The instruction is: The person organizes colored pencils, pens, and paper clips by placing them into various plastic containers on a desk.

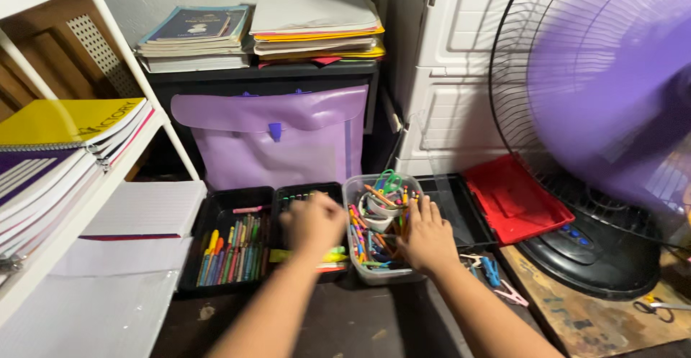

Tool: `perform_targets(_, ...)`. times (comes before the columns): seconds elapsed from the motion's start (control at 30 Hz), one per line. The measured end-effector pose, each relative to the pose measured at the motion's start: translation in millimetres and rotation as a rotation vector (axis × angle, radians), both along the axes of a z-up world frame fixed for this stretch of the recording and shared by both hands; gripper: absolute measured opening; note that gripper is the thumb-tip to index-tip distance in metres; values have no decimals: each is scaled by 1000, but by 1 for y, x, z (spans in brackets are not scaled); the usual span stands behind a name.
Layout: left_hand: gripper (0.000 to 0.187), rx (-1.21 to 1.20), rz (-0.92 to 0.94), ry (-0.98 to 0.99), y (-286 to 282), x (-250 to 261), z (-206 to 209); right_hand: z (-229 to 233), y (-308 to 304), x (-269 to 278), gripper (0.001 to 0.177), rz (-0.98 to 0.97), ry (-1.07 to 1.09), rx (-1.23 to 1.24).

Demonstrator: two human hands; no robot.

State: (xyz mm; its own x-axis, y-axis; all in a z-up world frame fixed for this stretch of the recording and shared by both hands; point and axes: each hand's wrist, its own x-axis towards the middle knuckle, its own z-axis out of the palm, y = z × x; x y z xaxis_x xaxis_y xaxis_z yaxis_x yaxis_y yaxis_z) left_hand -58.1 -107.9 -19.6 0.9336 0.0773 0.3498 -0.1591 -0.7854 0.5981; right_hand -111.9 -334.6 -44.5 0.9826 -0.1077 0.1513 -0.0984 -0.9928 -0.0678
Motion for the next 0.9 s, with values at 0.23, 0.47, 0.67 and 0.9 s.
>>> perform_targets(0.23,29,91,184,213,201,91,-36,13,9,-2,96,-72,101,-5)
perform_targets(0.47,29,265,155,529,223,114,-61,13,11,-1,92,-90,111,-12)
perform_targets(0.67,38,406,289,678,207,119,-56,17,13,-2,90,-100,120,7)
perform_targets(0.9,40,430,369,723,205,128,-64,21,14,-3,89,-97,121,36)
